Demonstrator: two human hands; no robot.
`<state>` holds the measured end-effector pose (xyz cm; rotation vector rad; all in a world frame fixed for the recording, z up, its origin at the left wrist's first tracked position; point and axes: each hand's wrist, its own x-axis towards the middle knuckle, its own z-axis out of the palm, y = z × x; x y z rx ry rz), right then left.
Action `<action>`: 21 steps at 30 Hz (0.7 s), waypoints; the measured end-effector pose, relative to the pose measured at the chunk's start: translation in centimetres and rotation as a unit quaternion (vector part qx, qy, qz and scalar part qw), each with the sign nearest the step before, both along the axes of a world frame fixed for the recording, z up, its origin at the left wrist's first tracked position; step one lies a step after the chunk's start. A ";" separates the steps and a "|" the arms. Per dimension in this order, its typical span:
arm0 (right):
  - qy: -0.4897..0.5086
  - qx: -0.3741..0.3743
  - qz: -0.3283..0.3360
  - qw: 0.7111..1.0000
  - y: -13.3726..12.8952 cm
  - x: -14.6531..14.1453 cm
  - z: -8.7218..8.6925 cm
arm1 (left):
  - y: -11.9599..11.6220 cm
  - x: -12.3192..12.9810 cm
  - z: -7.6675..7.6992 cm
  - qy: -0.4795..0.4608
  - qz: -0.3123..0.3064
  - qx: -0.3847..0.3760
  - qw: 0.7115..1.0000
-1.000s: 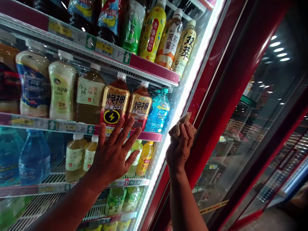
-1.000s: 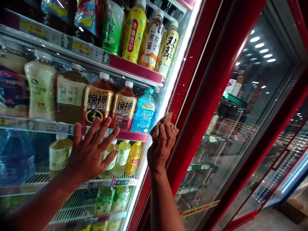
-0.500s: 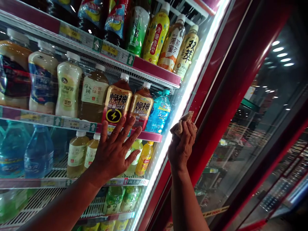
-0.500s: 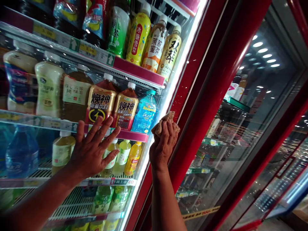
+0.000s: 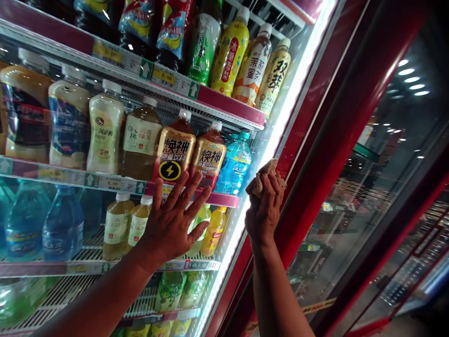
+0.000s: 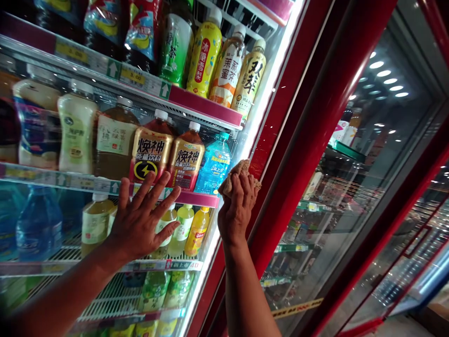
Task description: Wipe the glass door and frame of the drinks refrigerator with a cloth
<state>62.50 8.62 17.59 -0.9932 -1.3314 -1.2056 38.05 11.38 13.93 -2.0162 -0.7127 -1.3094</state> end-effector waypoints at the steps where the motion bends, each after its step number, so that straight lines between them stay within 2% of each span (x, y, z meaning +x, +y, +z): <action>1: -0.002 0.007 -0.001 1.000 0.1 0.1 0.5 | 0.0 0.0 0.0 0.000 -0.002 0.001 1.000; 5: 0.011 0.031 -0.010 0.999 0.6 0.1 1.8 | 0.1 -0.3 -0.1 0.004 -0.008 0.000 1.000; 11: 0.018 -0.006 -0.022 1.000 0.1 -2.1 -0.8 | -0.7 -1.3 0.7 0.011 -0.036 -0.011 0.999; 14: 0.014 -0.008 -0.025 1.000 0.1 -2.3 -0.5 | -1.0 -2.1 1.6 -0.005 -0.048 0.002 0.999; 18: 0.032 -0.006 -0.023 0.999 0.4 -2.2 1.0 | -0.7 -3.3 2.7 -0.050 -0.007 0.002 0.999; 21: 0.027 -0.004 -0.015 1.000 0.5 -2.8 0.4 | 0.0 -4.2 3.0 -0.058 0.016 -0.020 0.998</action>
